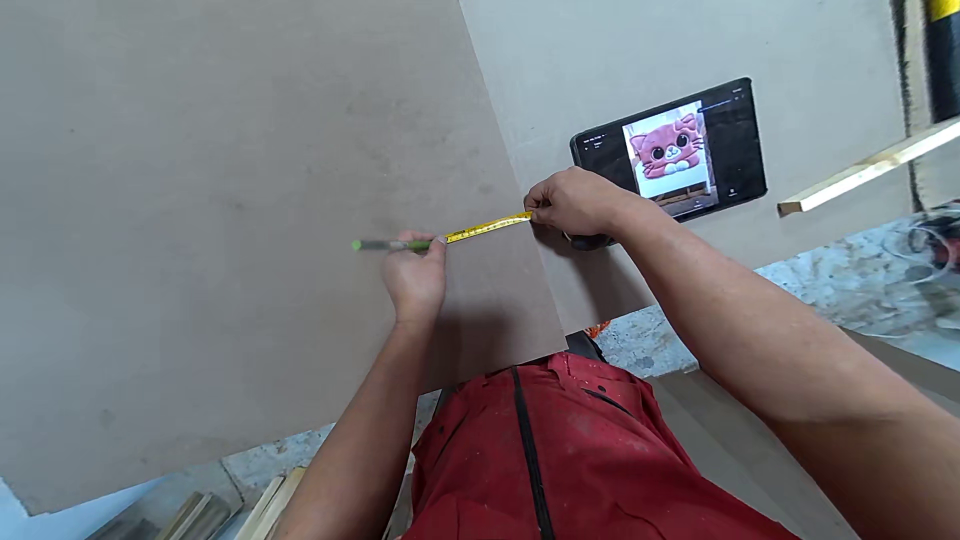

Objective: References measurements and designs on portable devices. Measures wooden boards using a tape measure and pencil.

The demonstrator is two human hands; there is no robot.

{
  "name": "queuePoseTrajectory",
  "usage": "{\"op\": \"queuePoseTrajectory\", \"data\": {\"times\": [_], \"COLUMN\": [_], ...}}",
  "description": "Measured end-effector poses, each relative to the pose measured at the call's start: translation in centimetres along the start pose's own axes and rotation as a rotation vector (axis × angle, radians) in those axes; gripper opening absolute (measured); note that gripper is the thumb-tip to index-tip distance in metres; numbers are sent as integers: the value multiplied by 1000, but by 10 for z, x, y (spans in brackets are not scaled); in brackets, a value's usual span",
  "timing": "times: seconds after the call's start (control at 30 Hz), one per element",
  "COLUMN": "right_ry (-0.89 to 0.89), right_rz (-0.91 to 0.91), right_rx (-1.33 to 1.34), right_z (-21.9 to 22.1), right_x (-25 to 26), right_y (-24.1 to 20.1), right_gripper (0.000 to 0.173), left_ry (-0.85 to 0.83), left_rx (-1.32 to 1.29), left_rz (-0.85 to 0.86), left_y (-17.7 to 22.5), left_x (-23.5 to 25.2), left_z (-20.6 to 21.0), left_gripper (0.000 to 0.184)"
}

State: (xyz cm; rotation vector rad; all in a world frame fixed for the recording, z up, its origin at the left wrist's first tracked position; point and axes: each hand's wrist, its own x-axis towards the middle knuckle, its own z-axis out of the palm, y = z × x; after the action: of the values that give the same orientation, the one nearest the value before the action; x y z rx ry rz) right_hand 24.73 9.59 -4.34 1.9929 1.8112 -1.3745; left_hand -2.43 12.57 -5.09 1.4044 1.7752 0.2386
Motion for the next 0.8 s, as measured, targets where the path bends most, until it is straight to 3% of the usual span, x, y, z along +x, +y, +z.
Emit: {"op": "queuePoseTrajectory", "data": {"times": [0.27,0.4,0.5,0.6,0.7,0.8], "right_ry": [-56,20,143,147,169,330], "right_rz": [-23,-11,30,222,367,459], "right_rx": [48,123,285,597,971,1089], "right_z": [38,64,94,144,190,226], "right_x": [-35,-66,-101,-124,-126,-117], "right_y": [6,8,-8,-40,-81,-118], "right_gripper": [19,19,15,14,15,15], "left_ry": [-32,-121,-159,-163,-250,-364], "left_rx": [75,-99,-37,173,280,300], "left_rz": [84,87,433,846,1091,1238], "left_y": [-29,-52,-89,-111,-114,-119], "left_x": [-44,-69,-79,-82,-66,-37], "left_z": [1,-9,-20,-27,-24,-25], "left_gripper": [12,16,27,35,39,35]}}
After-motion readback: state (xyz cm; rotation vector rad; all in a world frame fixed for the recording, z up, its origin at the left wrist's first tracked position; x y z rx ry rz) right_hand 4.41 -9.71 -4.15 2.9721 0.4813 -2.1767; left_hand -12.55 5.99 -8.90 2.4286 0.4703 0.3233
